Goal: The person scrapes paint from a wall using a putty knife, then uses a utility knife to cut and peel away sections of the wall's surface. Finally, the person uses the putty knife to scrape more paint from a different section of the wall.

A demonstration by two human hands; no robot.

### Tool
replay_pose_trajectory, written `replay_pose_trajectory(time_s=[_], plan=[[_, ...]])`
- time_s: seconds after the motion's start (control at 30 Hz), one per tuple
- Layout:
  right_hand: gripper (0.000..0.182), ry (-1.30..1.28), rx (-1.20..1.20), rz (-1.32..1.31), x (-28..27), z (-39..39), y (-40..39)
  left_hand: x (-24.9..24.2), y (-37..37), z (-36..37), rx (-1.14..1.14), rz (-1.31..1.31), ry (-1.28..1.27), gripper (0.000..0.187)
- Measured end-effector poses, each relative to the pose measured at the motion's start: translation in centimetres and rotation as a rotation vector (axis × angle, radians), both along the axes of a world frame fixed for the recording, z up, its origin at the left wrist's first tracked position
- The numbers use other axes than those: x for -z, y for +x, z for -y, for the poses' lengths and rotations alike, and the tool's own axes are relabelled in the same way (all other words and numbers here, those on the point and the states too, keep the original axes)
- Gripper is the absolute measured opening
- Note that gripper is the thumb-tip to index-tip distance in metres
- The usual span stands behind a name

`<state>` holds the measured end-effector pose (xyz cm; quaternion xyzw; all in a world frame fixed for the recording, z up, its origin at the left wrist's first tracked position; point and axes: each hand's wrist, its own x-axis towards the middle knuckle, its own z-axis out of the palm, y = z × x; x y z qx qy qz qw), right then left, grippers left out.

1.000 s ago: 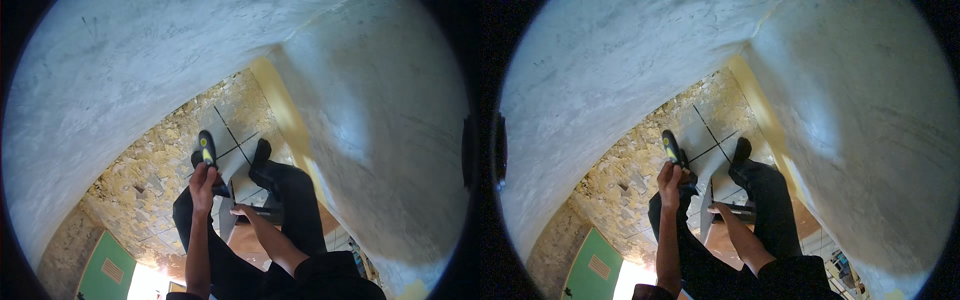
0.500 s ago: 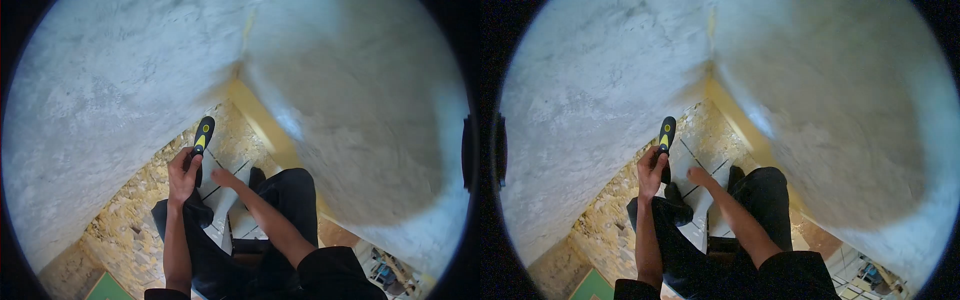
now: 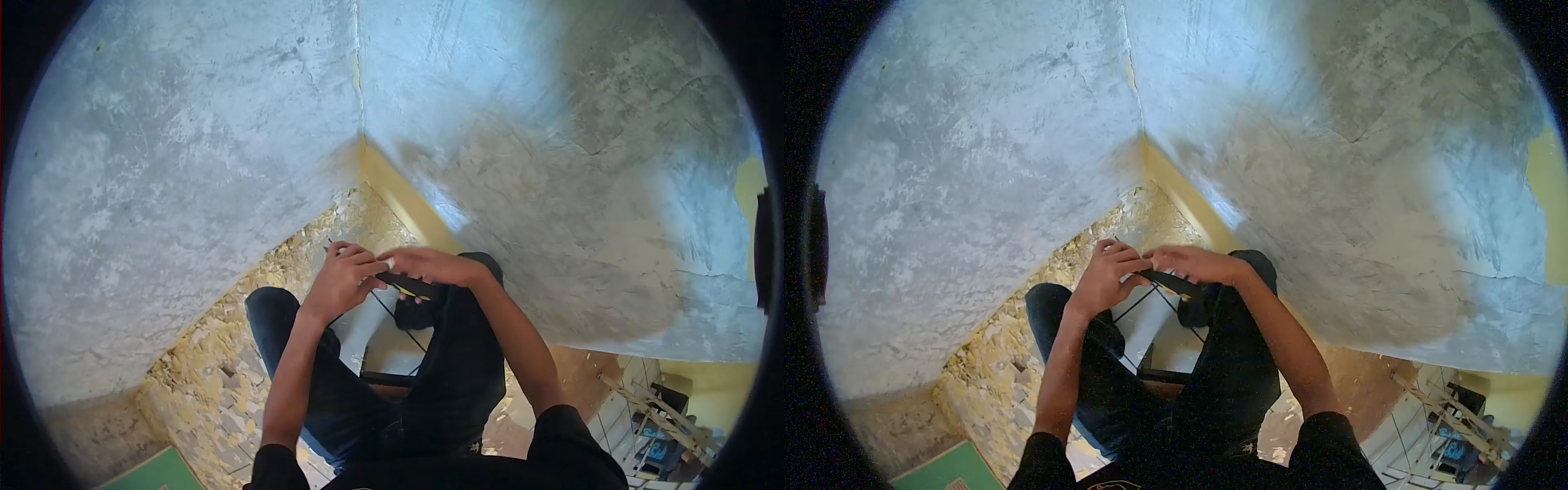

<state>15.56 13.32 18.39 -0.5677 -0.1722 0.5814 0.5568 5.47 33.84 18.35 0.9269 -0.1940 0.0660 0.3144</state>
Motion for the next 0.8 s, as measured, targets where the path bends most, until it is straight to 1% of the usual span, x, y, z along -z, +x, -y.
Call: replay_pose_trajectory(time_s=[0.03, 0.07, 0.1, 0.13, 0.17, 0.2, 0.23, 0.27, 0.3, 0.33, 0.37, 0.4, 0.43, 0.47, 0.5, 0.53, 0.57, 0.6, 0.67, 0.7, 0.77, 0.8], plan=[[0.055, -0.021, -0.166, 0.133, -0.4, 0.5, -0.9, -0.1, 0.3, 0.7, -0.006, -0.007, 0.006, 0.026], [0.061, -0.009, -0.222, 0.234, -0.3, 0.8, -1.5, -0.1, 0.8, 1.3, 0.023, 0.062, 0.14, 0.029], [0.061, -0.005, -0.226, 0.219, 0.0, 1.1, -1.5, 0.1, 1.3, 1.9, 0.055, 0.122, 0.27, 0.031], [0.058, -0.011, -0.109, 0.284, 0.3, 1.2, -1.6, 0.6, 2.2, 2.1, 0.06, 0.14, 0.273, 0.036], [0.055, -0.02, 0.012, 0.344, 0.6, 1.3, -1.9, 0.3, 2.8, 2.3, 0.07, 0.11, 0.271, 0.036], [0.055, -0.009, 0.142, 0.26, 0.0, 1.3, -2.1, -0.4, 3.8, 2.4, 0.075, 0.168, 0.279, 0.036], [0.055, -0.011, 0.149, 0.254, 1.2, 0.9, -1.9, -1.1, 5.1, 2.2, 0.081, 0.237, 0.287, 0.036], [0.055, 0.062, 0.279, 0.404, 2.4, 0.1, -1.8, -1.3, 6.2, 2.0, 0.092, 0.231, 0.281, 0.036], [0.055, 0.127, 0.409, 0.557, 3.5, -0.3, -1.6, -1.3, 7.2, 1.8, 0.018, 0.329, 0.216, 0.034], [0.055, 0.105, 0.419, 0.547, 4.6, 0.1, -1.3, -0.6, 8.0, 1.7, -0.058, 0.418, 0.144, 0.033], [0.052, -0.019, 0.462, 0.477, 3.8, 0.2, -0.9, 0.7, 8.8, 1.9, -0.051, 0.396, 0.121, 0.033], [0.05, -0.141, 0.502, 0.403, 3.6, 0.3, -1.0, 2.3, 9.6, 2.2, -0.21, 0.306, -0.155, 0.026], [0.05, -0.16, 0.502, 0.389, 4.1, 0.5, -1.1, 3.8, 10.1, 2.6, -0.372, 0.215, -0.424, 0.02], [0.049, -0.24, 0.556, 0.363, 4.5, 0.9, -1.1, 5.9, 10.3, 3.3, -0.481, 0.1, -0.588, 0.017], [0.048, -0.32, 0.611, 0.34, 4.8, 1.4, -0.9, 8.7, 10.2, 4.2, -0.48, 0.087, -0.597, 0.017], [0.053, -0.36, 0.605, 0.339, 6.1, 2.2, -0.6, 11.7, 9.9, 5.3, -0.564, -0.198, -0.879, 0.022], [0.053, -0.379, 0.605, 0.335, 6.3, 2.6, -0.3, 13.3, 9.8, 6.7, -0.638, -0.495, -1.156, 0.03], [0.052, -0.427, 0.625, 0.341, 6.3, 3.0, -0.1, 13.6, 10.0, 8.3, -0.641, -0.511, -1.169, 0.03], [0.05, -0.484, 0.632, 0.367, 6.5, 3.8, 0.2, 13.9, 9.7, 11.5, -0.706, -0.82, -1.313, 0.041], [0.05, -0.495, 0.625, 0.365, 6.8, 4.1, 0.3, 14.0, 9.9, 12.4, -0.711, -0.827, -1.323, 0.041], [0.048, -0.591, 0.571, 0.455, 7.1, 4.5, 0.6, 14.2, 10.6, 14.0, -0.619, -0.689, -1.222, 0.045], [0.048, -0.601, 0.567, 0.452, 7.0, 4.5, 0.5, 14.5, 10.8, 14.6, -0.638, -0.669, -1.274, 0.042]])
